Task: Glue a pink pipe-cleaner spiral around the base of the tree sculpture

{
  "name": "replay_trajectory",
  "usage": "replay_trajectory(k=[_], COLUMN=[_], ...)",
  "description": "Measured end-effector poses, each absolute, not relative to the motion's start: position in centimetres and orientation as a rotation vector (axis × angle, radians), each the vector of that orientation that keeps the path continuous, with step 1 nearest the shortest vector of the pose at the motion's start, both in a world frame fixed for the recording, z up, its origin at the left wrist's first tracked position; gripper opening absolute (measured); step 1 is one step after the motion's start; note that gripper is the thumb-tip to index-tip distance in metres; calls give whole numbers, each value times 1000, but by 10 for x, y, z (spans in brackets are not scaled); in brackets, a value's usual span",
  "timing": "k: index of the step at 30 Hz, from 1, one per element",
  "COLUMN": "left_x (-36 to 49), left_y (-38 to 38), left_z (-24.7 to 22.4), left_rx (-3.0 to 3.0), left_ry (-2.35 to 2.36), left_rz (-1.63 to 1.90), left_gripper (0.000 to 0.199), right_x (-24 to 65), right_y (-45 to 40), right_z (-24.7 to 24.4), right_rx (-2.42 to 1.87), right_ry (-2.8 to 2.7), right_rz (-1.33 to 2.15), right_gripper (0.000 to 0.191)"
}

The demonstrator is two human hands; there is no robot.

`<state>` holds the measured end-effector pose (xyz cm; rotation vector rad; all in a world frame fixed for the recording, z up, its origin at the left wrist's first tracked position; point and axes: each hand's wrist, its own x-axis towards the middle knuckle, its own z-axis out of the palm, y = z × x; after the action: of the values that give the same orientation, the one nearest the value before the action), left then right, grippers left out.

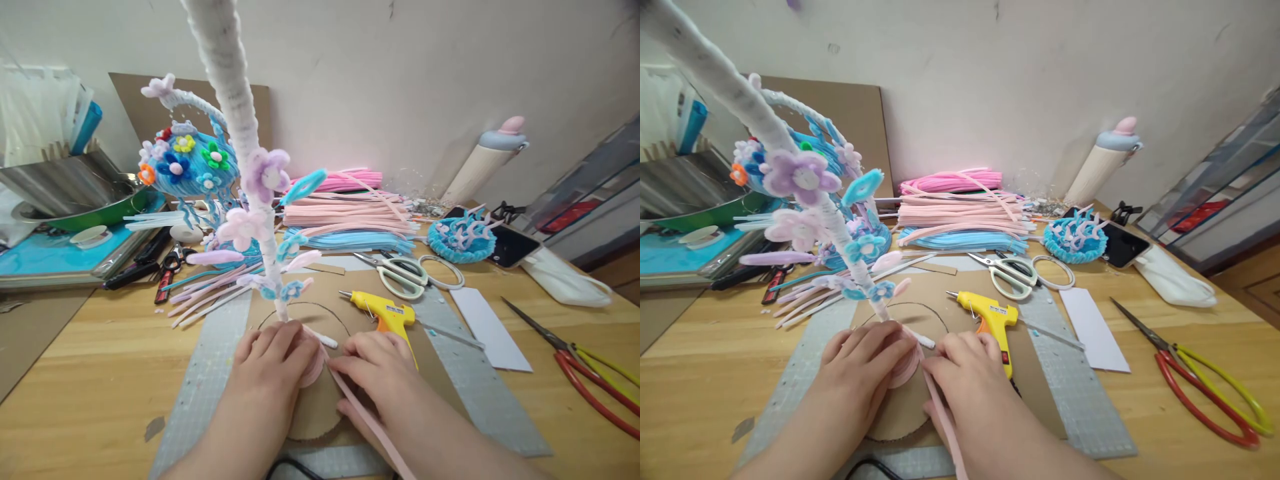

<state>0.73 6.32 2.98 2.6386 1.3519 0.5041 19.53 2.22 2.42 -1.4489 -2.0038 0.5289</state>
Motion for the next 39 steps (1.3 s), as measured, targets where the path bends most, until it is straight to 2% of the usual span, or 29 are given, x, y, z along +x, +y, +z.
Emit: replay_trajectory(k=[5, 12, 16, 22, 30, 37, 39], left_x=[7, 8, 8, 7, 4, 5, 5], left_y=[62, 63, 63, 62, 64, 64, 64], left_z=[29, 31, 31, 30, 26, 25, 25], left_rx=[2656, 2638, 2616, 2620, 2662, 2661, 2664], left_ry=[1386, 1377, 1376, 1377, 1332, 1349, 1346], left_rz=[493, 481, 452, 484, 516, 501, 508], left_gripper=[39, 38, 39, 40, 40, 41, 41], right_x=[199, 196, 198, 198, 201, 200, 197], right_y=[23, 25, 25, 27, 31, 33, 34], right_z=[29, 28, 28, 33, 19, 29, 29], right_rx=[-1411, -1320, -1264, -1383, -1316, -1605, -1669], right_ry=[-2118, -2275, -2277, -2085, -2008, -1987, -1996], right_rz=[511, 409, 430, 500, 547, 534, 490], right_gripper=[15, 13, 18, 20, 27, 7, 14])
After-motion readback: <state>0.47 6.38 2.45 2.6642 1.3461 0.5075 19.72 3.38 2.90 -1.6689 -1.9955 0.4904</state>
